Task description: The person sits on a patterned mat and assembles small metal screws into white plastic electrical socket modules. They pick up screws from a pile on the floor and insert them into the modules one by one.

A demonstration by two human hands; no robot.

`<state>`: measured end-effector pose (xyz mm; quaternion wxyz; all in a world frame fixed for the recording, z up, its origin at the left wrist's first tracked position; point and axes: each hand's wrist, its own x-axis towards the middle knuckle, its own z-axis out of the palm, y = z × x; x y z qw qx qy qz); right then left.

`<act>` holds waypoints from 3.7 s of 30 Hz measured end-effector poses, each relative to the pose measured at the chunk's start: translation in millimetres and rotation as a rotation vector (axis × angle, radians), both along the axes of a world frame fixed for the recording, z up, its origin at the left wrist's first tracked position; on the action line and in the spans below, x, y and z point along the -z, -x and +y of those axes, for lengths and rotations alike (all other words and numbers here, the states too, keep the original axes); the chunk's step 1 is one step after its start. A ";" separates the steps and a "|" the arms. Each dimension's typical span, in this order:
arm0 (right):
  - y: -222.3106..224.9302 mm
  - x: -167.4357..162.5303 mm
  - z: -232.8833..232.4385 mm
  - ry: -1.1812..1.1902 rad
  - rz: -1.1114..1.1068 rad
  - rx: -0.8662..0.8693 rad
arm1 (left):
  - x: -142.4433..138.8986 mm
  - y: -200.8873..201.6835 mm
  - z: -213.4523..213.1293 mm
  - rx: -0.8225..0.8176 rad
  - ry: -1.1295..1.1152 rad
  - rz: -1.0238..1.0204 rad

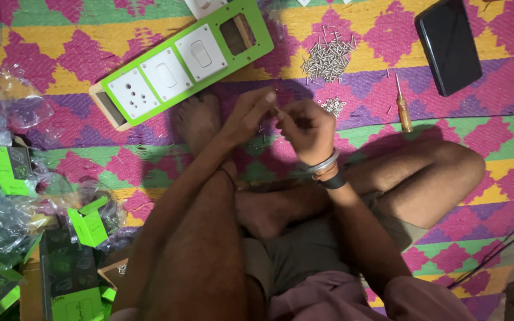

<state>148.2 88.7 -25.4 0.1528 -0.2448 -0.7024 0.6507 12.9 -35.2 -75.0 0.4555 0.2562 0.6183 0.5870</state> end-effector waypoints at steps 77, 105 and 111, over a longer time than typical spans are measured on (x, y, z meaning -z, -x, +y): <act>-29.6 38.4 95.9 0.366 0.078 0.463 | 33.9 -64.0 81.8 0.248 -0.201 -0.135; -42.1 46.8 80.4 -0.745 -0.426 0.061 | 6.2 -20.9 41.6 0.283 -0.078 0.924; -38.1 35.3 71.2 -0.777 -0.281 -0.004 | 12.6 -35.7 54.2 0.403 -0.060 1.085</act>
